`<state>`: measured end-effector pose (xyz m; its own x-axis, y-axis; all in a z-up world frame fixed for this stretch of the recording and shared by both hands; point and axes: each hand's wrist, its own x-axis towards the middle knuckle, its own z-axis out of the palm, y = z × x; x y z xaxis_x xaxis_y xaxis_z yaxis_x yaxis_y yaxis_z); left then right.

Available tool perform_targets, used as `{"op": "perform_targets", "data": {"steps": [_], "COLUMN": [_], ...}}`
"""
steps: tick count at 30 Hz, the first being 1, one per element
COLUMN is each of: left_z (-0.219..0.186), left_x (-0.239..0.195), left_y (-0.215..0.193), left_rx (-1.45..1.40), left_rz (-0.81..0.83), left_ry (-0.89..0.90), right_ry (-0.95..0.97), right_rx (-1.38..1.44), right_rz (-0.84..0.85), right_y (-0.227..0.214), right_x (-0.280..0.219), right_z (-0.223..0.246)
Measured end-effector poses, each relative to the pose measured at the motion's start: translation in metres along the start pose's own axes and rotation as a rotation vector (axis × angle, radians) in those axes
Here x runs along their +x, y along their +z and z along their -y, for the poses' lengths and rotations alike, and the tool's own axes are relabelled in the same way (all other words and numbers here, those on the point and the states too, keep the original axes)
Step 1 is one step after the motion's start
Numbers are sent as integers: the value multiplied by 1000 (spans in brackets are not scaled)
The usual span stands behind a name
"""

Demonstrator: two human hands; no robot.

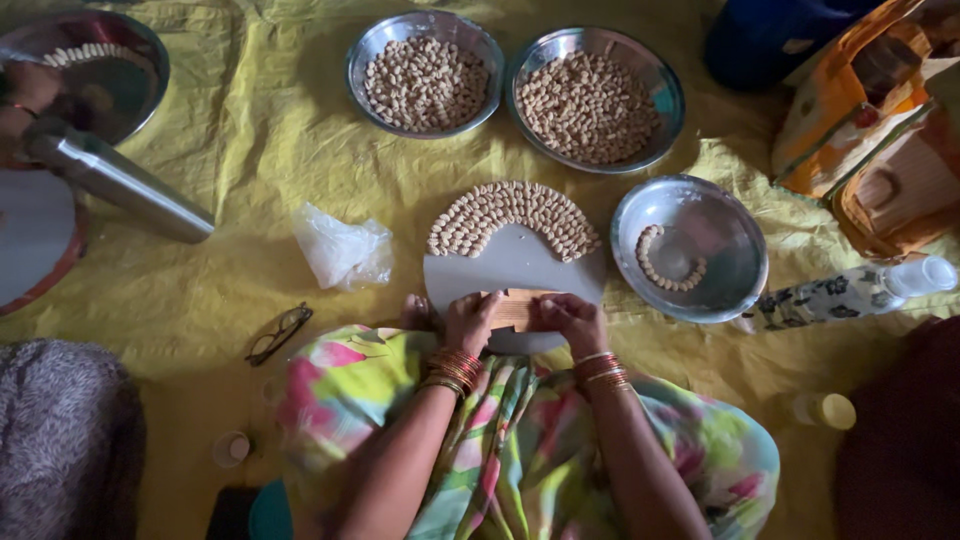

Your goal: The person sits on a yellow cloth and repeatedly takes small dough balls from a metal bowl, presses them into a wooden mold, and places the shaped pieces onto a tray. The process is repeated continuously with multiple bowls of dough nearby.

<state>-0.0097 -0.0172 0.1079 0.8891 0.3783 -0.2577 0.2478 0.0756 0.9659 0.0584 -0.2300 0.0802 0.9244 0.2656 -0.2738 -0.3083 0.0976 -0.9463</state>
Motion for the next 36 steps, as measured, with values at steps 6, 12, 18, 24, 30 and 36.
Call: {"op": "perform_targets", "data": {"steps": [6,12,18,24,30,36], "left_z": [-7,-8,-17,-18,-29,-28], "left_x": [-5,-5,-9,-10,-15,-15], "left_y": [3,4,1,5,2,1], "left_rx": [-69,-84,-67,-218,-63,-49], "left_rz": [-35,-30,-33,-14,-36,-23], "left_ry": [-22,20,64,54,-6,11], "right_ry": [-93,-105,-198,-107,-54,-88], "right_rx": [-117,-194,-555,-409,-370,-363], "right_rz": [87,67,-36,-18,-35,-19], "right_y": [29,35,28,21,13,1], "right_x": [-18,-18,-9,-7,-3,4], "right_z": [26,32,29,25,19,5]}}
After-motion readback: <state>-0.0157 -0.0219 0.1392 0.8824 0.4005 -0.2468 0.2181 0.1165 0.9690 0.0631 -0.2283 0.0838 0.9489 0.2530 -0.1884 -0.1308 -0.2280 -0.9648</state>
